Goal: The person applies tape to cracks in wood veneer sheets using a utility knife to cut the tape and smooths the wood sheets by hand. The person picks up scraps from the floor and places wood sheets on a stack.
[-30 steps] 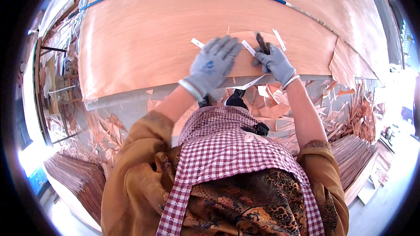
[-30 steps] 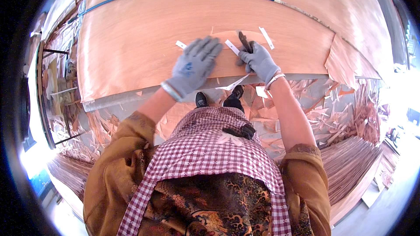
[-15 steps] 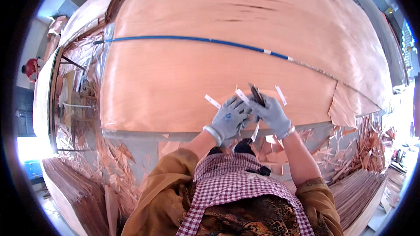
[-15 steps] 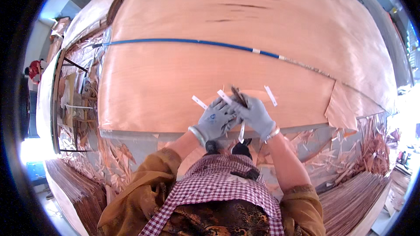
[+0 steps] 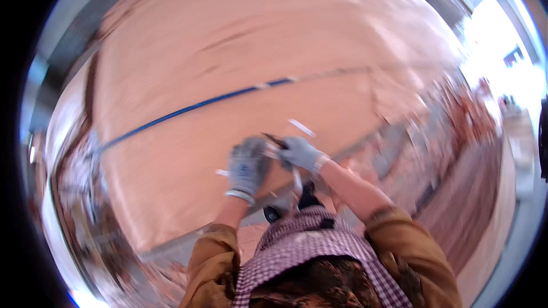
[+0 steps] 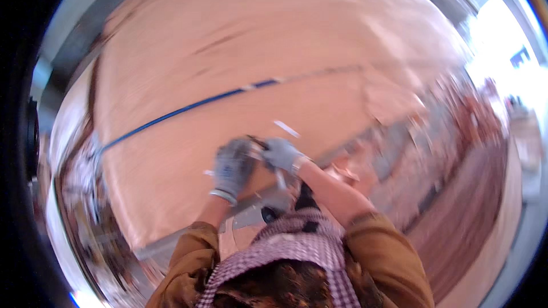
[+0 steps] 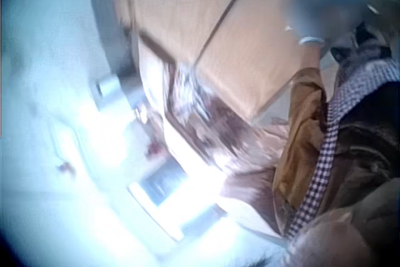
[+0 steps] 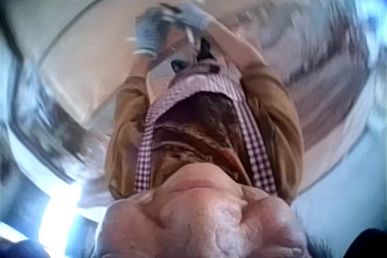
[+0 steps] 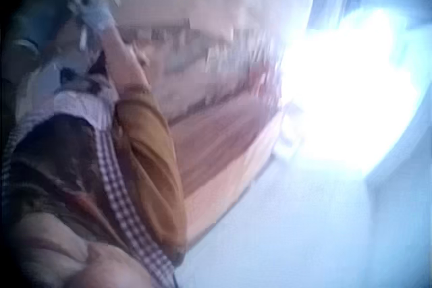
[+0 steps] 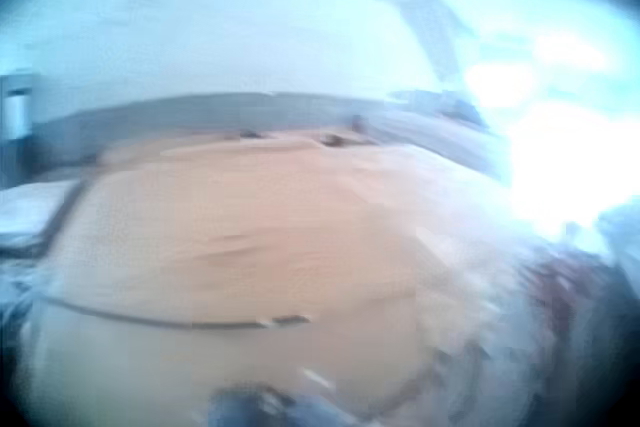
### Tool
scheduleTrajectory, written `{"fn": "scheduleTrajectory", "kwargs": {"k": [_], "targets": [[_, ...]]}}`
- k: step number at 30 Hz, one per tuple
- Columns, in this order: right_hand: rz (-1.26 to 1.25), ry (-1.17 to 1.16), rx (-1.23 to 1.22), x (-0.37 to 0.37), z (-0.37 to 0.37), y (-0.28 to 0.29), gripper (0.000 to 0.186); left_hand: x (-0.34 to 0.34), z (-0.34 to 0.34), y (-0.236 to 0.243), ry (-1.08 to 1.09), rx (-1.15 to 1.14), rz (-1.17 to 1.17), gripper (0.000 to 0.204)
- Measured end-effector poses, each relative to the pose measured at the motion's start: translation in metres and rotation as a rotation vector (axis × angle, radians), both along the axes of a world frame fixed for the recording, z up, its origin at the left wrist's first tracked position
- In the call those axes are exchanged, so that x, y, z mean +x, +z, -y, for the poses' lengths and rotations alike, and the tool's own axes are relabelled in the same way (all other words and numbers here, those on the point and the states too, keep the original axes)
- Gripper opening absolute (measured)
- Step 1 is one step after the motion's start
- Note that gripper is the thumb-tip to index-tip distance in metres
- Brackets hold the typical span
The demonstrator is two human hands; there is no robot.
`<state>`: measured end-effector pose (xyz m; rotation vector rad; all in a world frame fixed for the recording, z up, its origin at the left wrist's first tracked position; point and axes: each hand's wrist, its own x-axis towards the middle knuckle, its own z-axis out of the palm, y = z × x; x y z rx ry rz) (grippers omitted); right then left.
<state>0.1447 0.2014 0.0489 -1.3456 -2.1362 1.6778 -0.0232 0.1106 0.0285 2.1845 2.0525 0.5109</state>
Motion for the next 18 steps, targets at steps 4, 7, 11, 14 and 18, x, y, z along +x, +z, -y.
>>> {"fn": "scheduleTrajectory", "kwargs": {"k": [4,7,11,14,18], "targets": [[-0.03,0.006,-0.195,0.019,0.035,0.03,0.021,-0.001,-0.004,-0.003,-0.087,0.054,-0.152,0.045],[-0.196,-0.042,-0.275,0.073,0.061,0.051,0.017,0.009,-0.004,0.002,-0.098,0.07,-0.215,0.046],[-0.299,-0.327,-0.129,0.196,0.087,0.064,0.022,0.019,0.005,0.023,-0.17,-0.034,-0.126,0.053],[-0.59,-0.804,-0.257,0.275,0.092,0.106,0.025,0.043,0.032,0.037,-0.34,0.08,-0.16,0.068],[-0.422,-0.49,-0.181,0.326,0.078,0.136,0.028,0.051,0.027,0.033,-0.416,-0.013,-0.138,0.074]]}}
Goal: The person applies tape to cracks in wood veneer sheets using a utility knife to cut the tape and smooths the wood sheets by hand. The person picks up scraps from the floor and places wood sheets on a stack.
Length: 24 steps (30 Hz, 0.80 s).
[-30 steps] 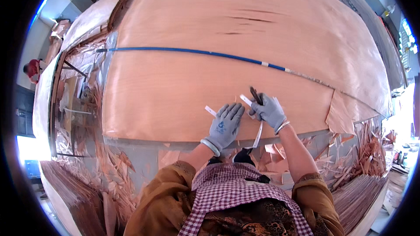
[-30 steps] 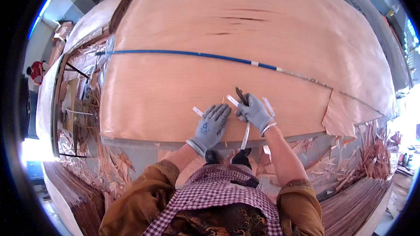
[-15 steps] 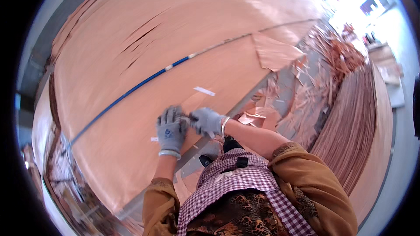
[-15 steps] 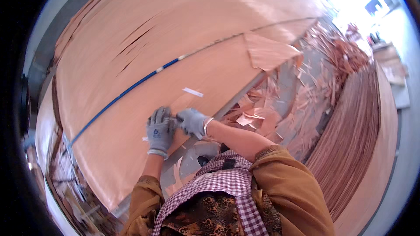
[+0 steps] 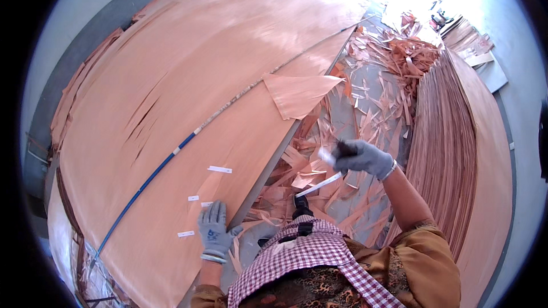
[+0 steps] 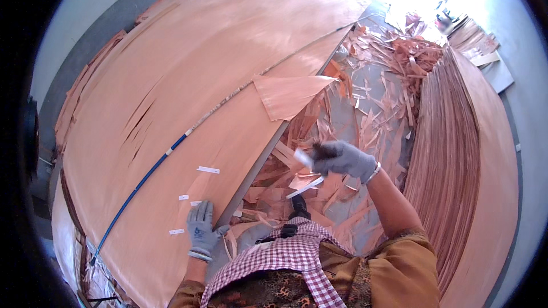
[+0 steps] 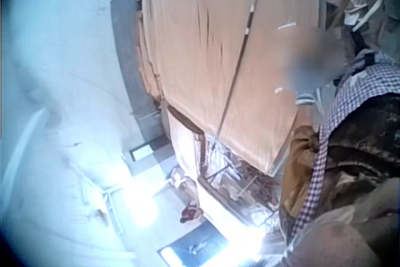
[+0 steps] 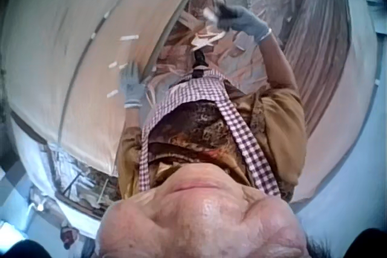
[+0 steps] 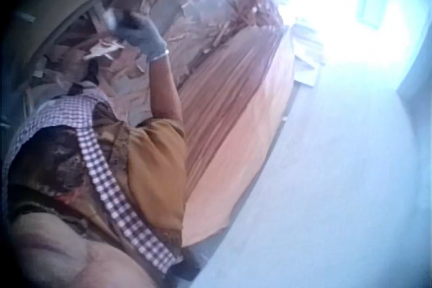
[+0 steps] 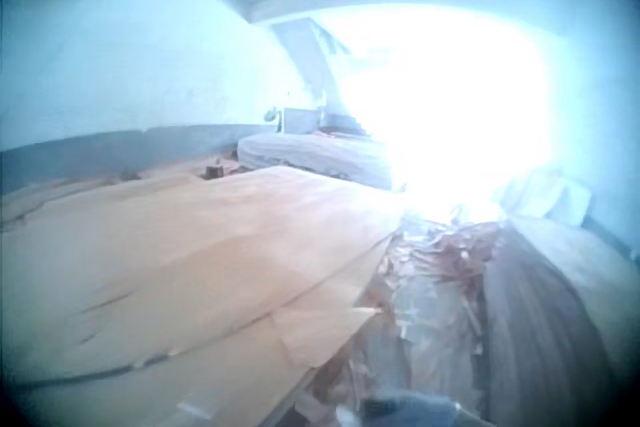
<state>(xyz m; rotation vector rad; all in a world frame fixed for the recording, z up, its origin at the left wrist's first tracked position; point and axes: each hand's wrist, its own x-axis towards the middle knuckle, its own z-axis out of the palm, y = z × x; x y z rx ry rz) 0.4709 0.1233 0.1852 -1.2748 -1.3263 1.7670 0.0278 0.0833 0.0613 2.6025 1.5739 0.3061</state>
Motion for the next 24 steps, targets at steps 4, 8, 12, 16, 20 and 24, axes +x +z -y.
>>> {"fn": "scheduleTrajectory", "kwargs": {"k": [4,8,12,16,20,24], "targets": [[0.044,0.578,-0.307,0.016,0.018,-0.026,0.024,0.007,-0.009,-0.01,0.019,-0.098,0.063,0.074],[0.274,0.762,-0.023,0.033,0.038,-0.101,0.028,-0.006,-0.004,-0.012,0.051,-0.062,0.06,0.054],[0.58,0.685,0.077,0.059,0.019,-0.108,0.037,0.014,-0.003,-0.011,0.115,-0.031,0.003,0.035],[0.462,0.765,0.139,0.088,-0.021,-0.095,0.033,0.029,-0.007,0.005,0.252,0.052,-0.081,0.021],[0.08,0.132,-0.18,0.087,-0.098,-0.099,0.036,0.032,-0.013,0.029,0.468,0.126,-0.116,0.014],[-0.093,-0.338,-0.11,0.075,-0.176,-0.105,0.047,0.017,-0.058,0.064,0.503,0.19,-0.137,0.012]]}}
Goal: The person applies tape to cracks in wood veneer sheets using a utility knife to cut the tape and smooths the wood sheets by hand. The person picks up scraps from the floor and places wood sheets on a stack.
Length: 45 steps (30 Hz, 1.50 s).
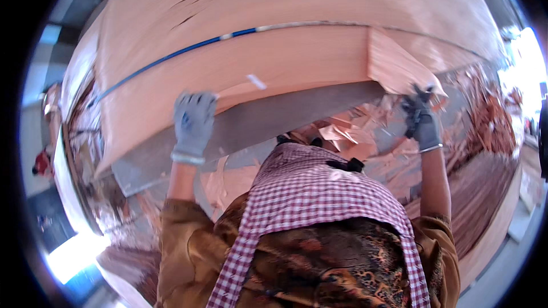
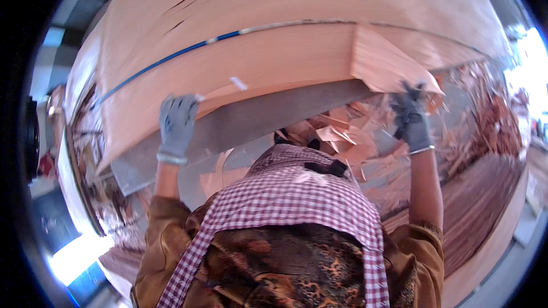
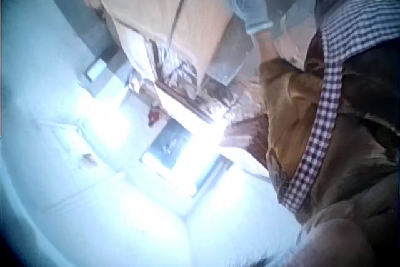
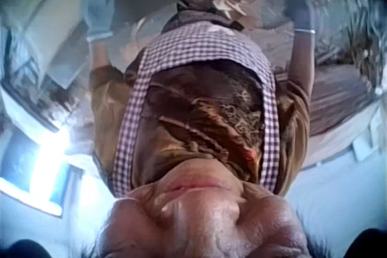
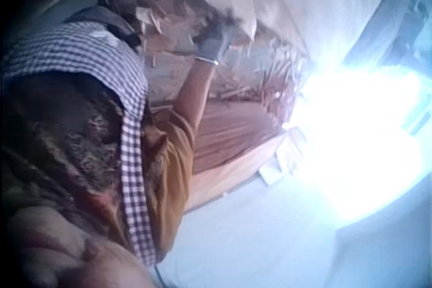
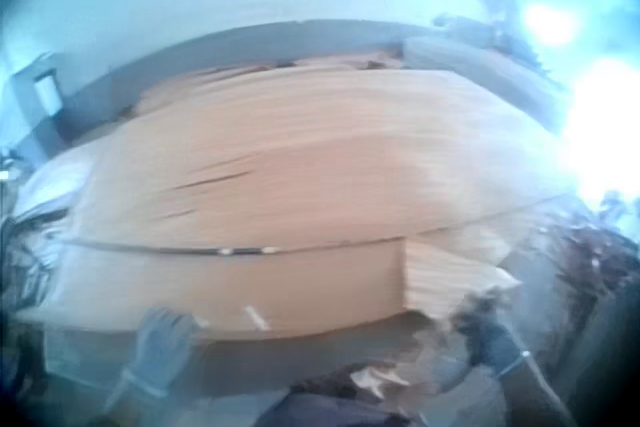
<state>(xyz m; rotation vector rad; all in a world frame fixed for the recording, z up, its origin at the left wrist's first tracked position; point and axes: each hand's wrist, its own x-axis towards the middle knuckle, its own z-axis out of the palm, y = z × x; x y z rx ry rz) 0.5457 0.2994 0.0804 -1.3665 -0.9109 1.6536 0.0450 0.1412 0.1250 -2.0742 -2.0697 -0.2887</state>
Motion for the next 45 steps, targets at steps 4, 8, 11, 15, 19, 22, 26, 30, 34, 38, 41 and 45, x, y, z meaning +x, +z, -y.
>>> {"fn": "scheduleTrajectory", "kwargs": {"k": [4,8,11,15,19,22,26,30,34,38,41,45], "targets": [[0.08,-0.099,0.063,0.042,-0.048,-0.02,0.04,-0.033,-0.044,0.003,0.033,-0.102,0.083,0.014],[0.112,-0.399,0.144,0.123,-0.061,0.002,0.039,-0.073,-0.091,-0.01,0.084,-0.231,0.235,0.016],[0.443,-0.502,0.135,0.154,-0.043,0.02,0.045,-0.091,-0.122,-0.033,0.133,-0.301,0.285,0.018],[0.544,-0.114,-0.03,0.114,-0.016,0.033,0.057,-0.089,-0.144,-0.054,0.159,-0.311,0.167,0.02],[0.373,0.028,0.053,-0.042,-0.019,0.03,0.049,-0.089,-0.143,-0.048,0.163,-0.368,0.03,0.023],[0.291,-0.025,-0.016,-0.079,-0.058,-0.006,0.034,-0.102,-0.124,-0.066,0.011,0.104,0.312,0.025],[0.166,-0.047,-0.274,-0.07,-0.088,-0.045,0.026,-0.085,-0.058,-0.057,-0.128,0.04,0.137,0.025],[0.163,-0.159,-0.174,-0.086,-0.09,-0.066,0.024,-0.077,-0.019,-0.074,-0.065,-0.035,0.21,0.025],[0.177,-0.047,-0.201,-0.081,-0.088,-0.059,0.023,-0.052,-0.004,-0.074,-0.018,0.148,0.272,0.022],[0.156,-0.096,-0.239,-0.079,-0.09,-0.063,0.019,-0.007,0.006,-0.052,-0.102,-0.1,0.526,0.016],[0.119,-0.161,-0.197,-0.072,-0.089,-0.069,0.021,-0.015,0.002,-0.023,0.025,-0.465,0.846,0.02],[0.066,-0.103,-0.201,-0.07,-0.089,-0.067,0.047,-0.063,-0.013,-0.059,0.117,-0.057,0.151,0.035]]}}
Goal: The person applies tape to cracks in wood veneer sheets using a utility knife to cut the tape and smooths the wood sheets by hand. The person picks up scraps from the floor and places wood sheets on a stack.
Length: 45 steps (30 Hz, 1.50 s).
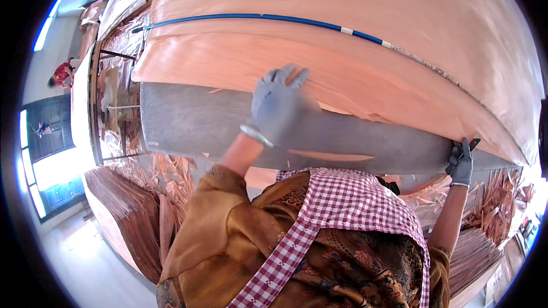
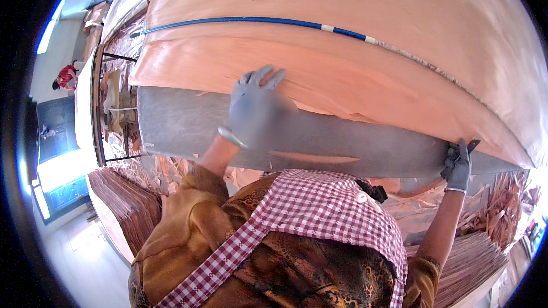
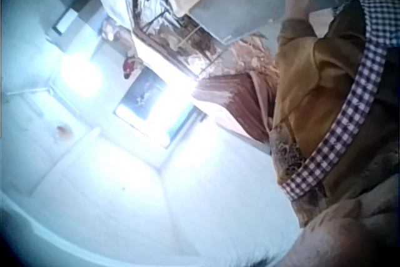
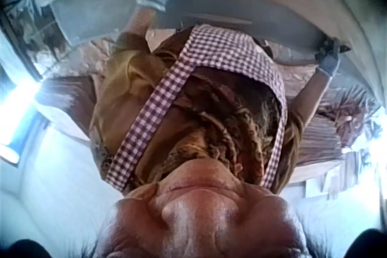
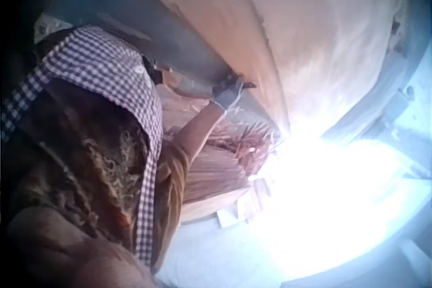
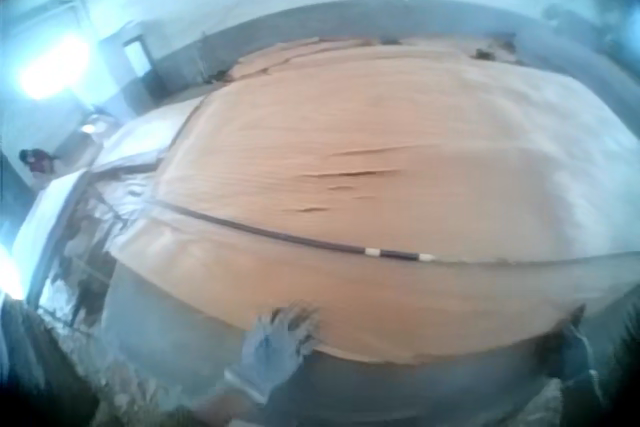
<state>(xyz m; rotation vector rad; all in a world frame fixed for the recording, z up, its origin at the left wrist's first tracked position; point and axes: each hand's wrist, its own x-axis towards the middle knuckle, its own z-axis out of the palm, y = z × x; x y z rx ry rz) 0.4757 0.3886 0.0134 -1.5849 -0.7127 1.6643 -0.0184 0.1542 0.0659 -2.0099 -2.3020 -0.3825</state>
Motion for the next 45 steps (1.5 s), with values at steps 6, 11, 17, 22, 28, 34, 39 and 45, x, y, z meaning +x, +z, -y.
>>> {"fn": "scheduleTrajectory", "kwargs": {"k": [6,11,17,22,28,34,39,45], "targets": [[-0.004,0.003,-0.006,0.003,-0.004,-0.004,0.039,-0.024,-0.021,-0.015,0.015,-0.243,0.075,0.022],[0.028,-0.03,-0.022,-0.031,0.01,0.019,0.022,0.05,-0.018,0.032,-0.207,-0.437,0.318,0.022],[0.099,-0.179,0.312,-0.055,0.011,0.019,0.054,0.015,-0.071,0.029,-0.215,-0.131,0.555,0.037],[0.104,-0.2,0.085,-0.027,0.008,0.006,0.036,-0.05,-0.145,-0.012,-0.026,0.032,-0.067,0.025],[0.048,-0.33,0.16,-0.033,0.004,0.017,0.015,-0.067,-0.165,-0.029,-0.147,-0.047,-0.183,0.011],[-0.056,-0.324,0.225,-0.054,0.064,0.017,0.015,-0.088,-0.111,-0.033,-0.099,-0.138,-0.166,0.021],[-0.066,-0.202,0.053,-0.018,0.165,0.009,0.041,-0.06,-0.038,-0.01,-0.153,-0.103,-0.233,0.019],[0.017,-0.269,0.091,0.06,0.206,-0.006,0.012,0.041,0.048,0.004,-0.072,-0.349,-0.205,0.017]]}}
